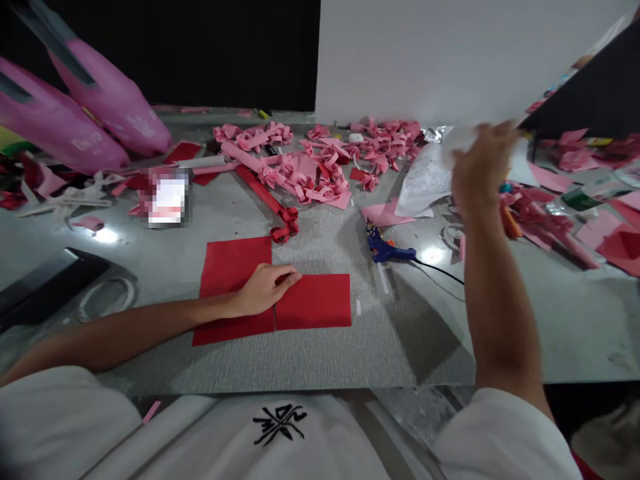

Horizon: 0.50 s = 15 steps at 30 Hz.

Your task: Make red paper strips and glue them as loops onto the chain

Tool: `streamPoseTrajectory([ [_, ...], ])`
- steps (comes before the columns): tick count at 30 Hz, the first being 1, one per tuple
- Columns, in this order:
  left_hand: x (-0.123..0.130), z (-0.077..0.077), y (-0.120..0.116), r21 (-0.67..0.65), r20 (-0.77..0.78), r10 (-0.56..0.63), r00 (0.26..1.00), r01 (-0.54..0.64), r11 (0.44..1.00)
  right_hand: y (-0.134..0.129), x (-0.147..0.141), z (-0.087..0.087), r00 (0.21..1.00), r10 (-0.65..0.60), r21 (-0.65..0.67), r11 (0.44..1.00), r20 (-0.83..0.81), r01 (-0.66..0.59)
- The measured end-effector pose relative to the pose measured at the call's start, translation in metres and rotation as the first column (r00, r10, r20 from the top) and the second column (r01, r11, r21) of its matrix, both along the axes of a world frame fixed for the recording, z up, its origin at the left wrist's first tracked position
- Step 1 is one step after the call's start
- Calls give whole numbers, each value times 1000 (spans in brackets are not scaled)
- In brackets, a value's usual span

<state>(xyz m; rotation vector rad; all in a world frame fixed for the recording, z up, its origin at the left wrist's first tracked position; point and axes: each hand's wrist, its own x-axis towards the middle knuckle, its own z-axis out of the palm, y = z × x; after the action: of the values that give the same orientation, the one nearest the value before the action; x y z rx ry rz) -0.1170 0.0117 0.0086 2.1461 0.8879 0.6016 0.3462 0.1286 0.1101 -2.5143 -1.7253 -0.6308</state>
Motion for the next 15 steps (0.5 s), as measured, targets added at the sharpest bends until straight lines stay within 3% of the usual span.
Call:
streamPoseTrajectory([
  [1,0,0,0,15,-8,6,1000,-6,1000,5,-9,-12,978,83,-62,993,-192,-97],
  [2,-1,-1,-1,29,-14,14,1000,-14,999,9,-18,-25,953,136,-125,977,-272,-175],
  [6,-1,-2,-4,67,-36,20,999,-18,998,12,-32,-62,916,200,-138,955,-349,-261],
  [11,-1,-4,-3,118,-47,86,995,-80,990,0,-31,-57,905,255,-42,957,-342,-286],
  [15,-2,-5,1,137,9,158,987,-158,978,-40,-81,-49,855,400,89,915,-331,-393],
])
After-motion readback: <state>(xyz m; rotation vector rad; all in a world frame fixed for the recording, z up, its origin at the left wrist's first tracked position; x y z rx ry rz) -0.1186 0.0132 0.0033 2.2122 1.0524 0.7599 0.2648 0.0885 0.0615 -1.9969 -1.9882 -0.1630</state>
